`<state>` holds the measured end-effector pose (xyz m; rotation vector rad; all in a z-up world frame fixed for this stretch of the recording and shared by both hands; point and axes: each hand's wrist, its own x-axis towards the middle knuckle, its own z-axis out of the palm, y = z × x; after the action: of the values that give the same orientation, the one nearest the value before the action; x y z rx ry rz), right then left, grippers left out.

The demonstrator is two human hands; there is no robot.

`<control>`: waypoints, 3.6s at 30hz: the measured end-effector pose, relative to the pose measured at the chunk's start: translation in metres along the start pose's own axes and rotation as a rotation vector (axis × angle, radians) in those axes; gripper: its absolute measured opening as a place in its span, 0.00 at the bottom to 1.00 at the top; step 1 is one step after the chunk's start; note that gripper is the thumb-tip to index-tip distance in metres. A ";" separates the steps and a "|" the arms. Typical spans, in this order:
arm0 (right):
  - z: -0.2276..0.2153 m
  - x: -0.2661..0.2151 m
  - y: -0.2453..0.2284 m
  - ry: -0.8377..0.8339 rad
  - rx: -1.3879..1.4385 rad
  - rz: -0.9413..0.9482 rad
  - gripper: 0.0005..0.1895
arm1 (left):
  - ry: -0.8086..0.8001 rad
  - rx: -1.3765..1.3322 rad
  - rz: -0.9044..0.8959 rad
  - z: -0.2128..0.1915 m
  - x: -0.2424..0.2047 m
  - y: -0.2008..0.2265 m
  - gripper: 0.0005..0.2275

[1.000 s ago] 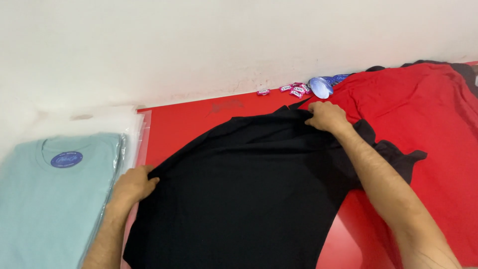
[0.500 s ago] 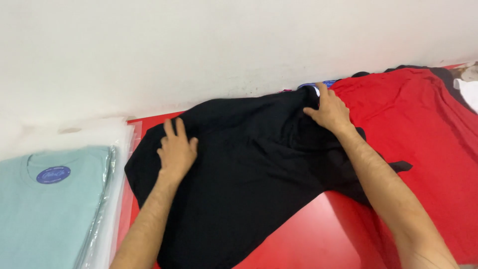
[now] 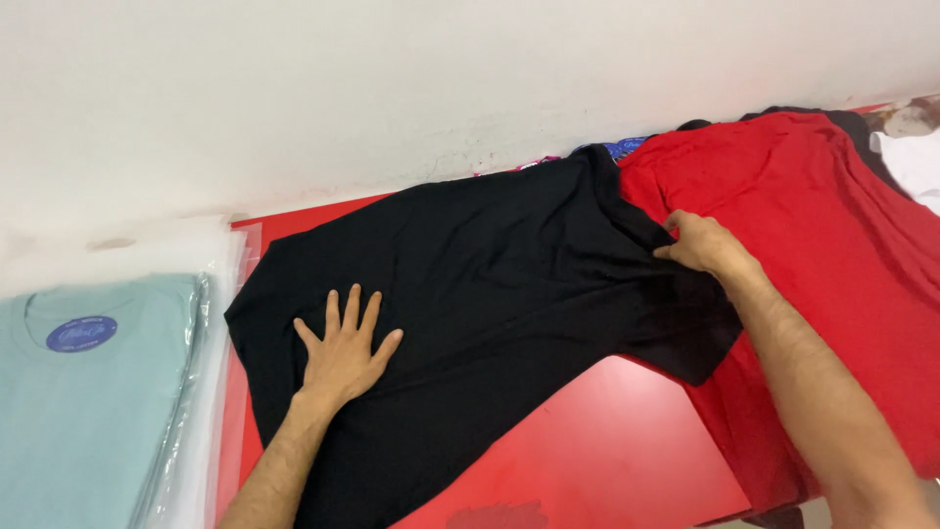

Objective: Folding a black t-shirt and placing it into a clear plastic bag for packaging.

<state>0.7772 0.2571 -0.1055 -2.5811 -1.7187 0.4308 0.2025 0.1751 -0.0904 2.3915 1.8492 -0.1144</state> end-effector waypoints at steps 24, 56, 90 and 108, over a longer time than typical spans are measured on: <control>0.015 0.147 -0.097 0.186 0.133 -0.060 0.22 | 0.210 -0.146 -0.302 0.015 0.179 -0.123 0.23; 0.028 -0.202 -0.014 -0.025 -0.046 -0.750 0.05 | 0.082 -0.306 0.468 0.017 -0.054 0.011 0.15; 0.042 0.010 0.053 0.292 1.016 -0.022 0.13 | -0.107 -0.254 0.433 -0.027 0.053 0.122 0.24; -0.011 -0.076 0.018 0.140 0.688 0.008 0.23 | 0.130 -0.017 0.054 0.015 -0.010 0.025 0.27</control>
<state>0.7684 0.1823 -0.0812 -2.0601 -1.2240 0.6772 0.2245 0.1568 -0.1024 2.4900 1.8274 0.0625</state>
